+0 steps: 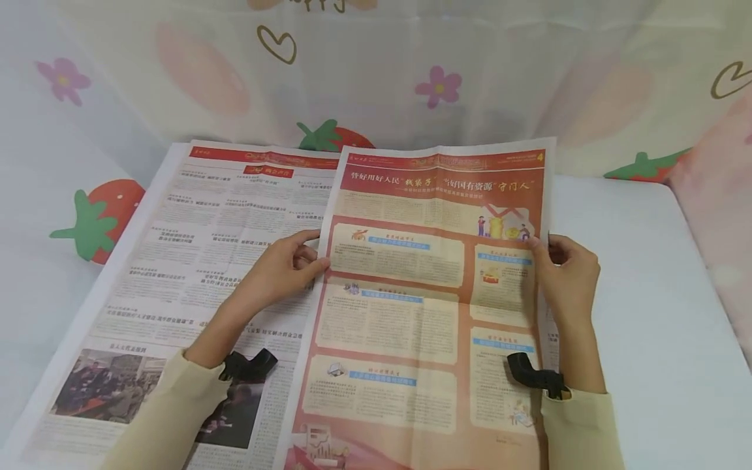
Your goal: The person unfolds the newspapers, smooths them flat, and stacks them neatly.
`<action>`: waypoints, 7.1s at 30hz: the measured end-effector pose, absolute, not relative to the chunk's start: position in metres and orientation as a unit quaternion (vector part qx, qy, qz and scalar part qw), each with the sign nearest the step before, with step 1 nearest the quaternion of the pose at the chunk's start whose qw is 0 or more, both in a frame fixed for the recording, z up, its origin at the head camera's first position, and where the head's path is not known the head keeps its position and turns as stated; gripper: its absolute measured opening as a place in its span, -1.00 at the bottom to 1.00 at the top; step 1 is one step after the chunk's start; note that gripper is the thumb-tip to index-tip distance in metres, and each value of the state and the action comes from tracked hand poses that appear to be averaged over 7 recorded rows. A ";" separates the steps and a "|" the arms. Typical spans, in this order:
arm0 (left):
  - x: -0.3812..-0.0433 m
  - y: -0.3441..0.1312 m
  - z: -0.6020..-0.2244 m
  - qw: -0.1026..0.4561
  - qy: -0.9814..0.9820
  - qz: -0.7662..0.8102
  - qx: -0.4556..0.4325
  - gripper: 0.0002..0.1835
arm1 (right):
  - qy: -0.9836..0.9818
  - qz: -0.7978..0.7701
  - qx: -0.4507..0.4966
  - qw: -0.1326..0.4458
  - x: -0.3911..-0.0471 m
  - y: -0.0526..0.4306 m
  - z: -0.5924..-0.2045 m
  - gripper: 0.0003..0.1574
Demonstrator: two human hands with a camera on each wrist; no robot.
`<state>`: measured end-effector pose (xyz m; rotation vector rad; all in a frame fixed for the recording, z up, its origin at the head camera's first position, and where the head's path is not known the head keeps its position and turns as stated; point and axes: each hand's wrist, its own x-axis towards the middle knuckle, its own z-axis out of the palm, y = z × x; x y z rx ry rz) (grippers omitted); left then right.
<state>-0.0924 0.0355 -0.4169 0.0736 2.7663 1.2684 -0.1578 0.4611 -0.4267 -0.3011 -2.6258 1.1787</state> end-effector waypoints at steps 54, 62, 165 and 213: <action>-0.087 0.037 -0.410 0.143 0.880 0.448 0.060 -0.58 | -0.891 0.397 0.171 -0.135 -0.096 0.251 -0.416 -0.18; -0.086 0.038 -0.412 0.143 0.865 0.480 0.045 -0.67 | -0.864 0.444 0.172 -0.163 -0.091 0.239 -0.420 -0.27; -0.044 -0.062 -0.418 0.085 0.893 0.421 -0.133 -0.21 | -0.870 0.476 -0.090 -0.092 -0.096 0.603 -0.477 -0.08; -0.036 -0.045 -0.411 0.011 0.929 0.282 -0.241 -0.11 | -0.920 0.388 -0.046 -0.043 -0.133 0.718 -0.540 -0.08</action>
